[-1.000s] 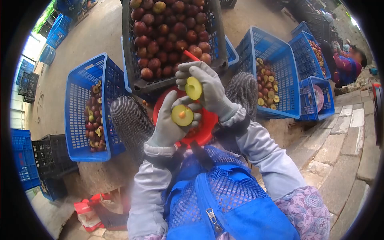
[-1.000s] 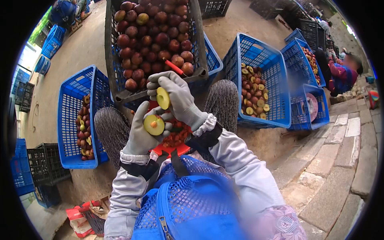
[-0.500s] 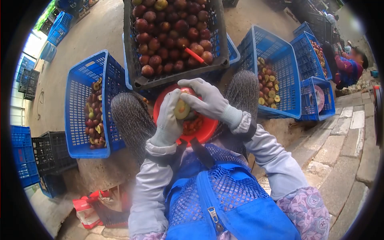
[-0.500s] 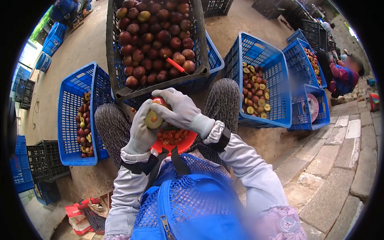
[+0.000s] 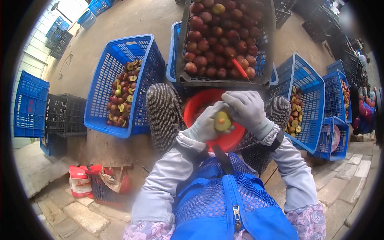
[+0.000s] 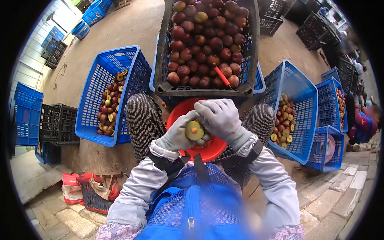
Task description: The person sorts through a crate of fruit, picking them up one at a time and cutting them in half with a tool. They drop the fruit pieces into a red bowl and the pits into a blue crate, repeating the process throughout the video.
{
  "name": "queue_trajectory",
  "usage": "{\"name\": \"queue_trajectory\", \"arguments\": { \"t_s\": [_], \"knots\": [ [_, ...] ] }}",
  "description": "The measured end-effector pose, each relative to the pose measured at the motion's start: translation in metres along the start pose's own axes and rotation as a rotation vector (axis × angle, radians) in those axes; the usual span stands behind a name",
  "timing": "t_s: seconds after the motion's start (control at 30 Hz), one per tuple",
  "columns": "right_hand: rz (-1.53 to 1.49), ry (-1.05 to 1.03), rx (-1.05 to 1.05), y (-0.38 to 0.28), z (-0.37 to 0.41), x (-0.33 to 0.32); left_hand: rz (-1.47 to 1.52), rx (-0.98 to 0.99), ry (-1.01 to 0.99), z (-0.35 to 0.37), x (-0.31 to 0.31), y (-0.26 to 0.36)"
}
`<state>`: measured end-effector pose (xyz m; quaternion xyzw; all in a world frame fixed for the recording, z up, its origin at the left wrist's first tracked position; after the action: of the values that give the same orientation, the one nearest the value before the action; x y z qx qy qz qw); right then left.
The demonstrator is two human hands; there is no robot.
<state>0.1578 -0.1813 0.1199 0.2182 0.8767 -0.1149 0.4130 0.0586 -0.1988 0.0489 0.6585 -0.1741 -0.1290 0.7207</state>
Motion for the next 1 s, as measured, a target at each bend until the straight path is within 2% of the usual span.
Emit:
{"name": "queue_trajectory", "arguments": {
  "t_s": [0.07,0.13,0.2,0.27,0.37,0.4,0.5,0.53,0.57,0.6,0.63,0.67,0.73,0.77,0.8,0.83,0.9,0.93,0.97,1.0],
  "knots": [
    [-0.09,-0.082,0.077,0.009,-0.006,0.006,0.082,-0.056,0.047,0.0,-0.004,-0.004],
    [-0.322,-0.041,0.205,0.019,-0.011,0.005,0.697,-0.377,0.052,0.002,-0.003,-0.012],
    [-0.571,0.109,0.424,0.032,-0.003,-0.001,0.656,-0.408,0.131,0.003,-0.012,-0.016],
    [-0.723,0.115,0.744,0.045,0.02,0.009,0.682,-0.434,0.214,0.005,-0.019,-0.021],
    [-0.512,-0.059,0.768,0.045,0.018,0.008,0.62,-0.441,0.244,0.005,-0.023,-0.018],
    [-0.419,-0.022,0.719,0.04,0.011,0.004,0.657,-0.436,0.251,0.005,-0.025,-0.016],
    [-0.474,-0.013,0.762,0.039,0.019,0.012,0.827,-0.382,0.265,0.006,-0.043,-0.003],
    [-0.517,-0.026,0.758,0.04,0.027,0.017,0.942,-0.307,0.213,0.006,-0.058,0.009],
    [-0.581,-0.055,0.801,0.039,0.029,0.016,1.264,-0.229,0.177,0.008,-0.075,0.019],
    [-0.648,-0.08,0.847,0.037,0.032,0.015,1.393,-0.03,0.233,0.013,-0.1,0.041],
    [-0.677,-0.049,0.841,0.035,0.035,0.016,1.288,0.092,0.487,0.027,-0.132,0.052],
    [-0.717,-0.01,0.838,0.033,0.038,0.018,1.222,0.143,0.457,0.031,-0.145,0.06],
    [-0.935,0.104,0.886,0.025,0.037,0.022,1.129,0.024,0.472,0.025,-0.144,0.055],
    [-0.899,0.085,0.831,0.017,0.026,0.011,1.053,0.003,0.403,0.017,-0.125,0.057],
    [-0.727,0.112,0.565,0.014,0.011,0.001,0.977,-0.017,0.33,0.007,-0.096,0.058],
    [-0.653,0.049,0.469,0.009,0.002,-0.008,0.906,-0.106,0.292,-0.001,-0.068,0.052],
    [-0.476,-0.055,0.317,-0.002,-0.007,-0.024,0.541,-0.127,0.322,-0.02,-0.027,0.026],
    [-0.4,-0.077,0.322,0.0,-0.002,-0.027,0.978,-0.372,0.13,-0.026,0.019,0.038],
    [-0.393,-0.083,0.378,0.009,0.008,-0.031,1.013,-0.422,0.042,-0.033,0.034,0.029],
    [-0.388,-0.09,0.434,0.019,0.018,-0.039,1.038,-0.371,-0.075,-0.042,0.047,0.033]
  ]
}}
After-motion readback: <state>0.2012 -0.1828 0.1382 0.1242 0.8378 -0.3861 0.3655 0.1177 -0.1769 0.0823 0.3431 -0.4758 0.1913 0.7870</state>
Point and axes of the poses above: each hand's wrist, its own z-axis away from the middle knuckle, its own x-axis out of the palm, y = z × x, the point moved 7 cm from there along -z, towards the middle knuckle, and after that the axes turned 9 degrees about -x, right-handed, at the moved point
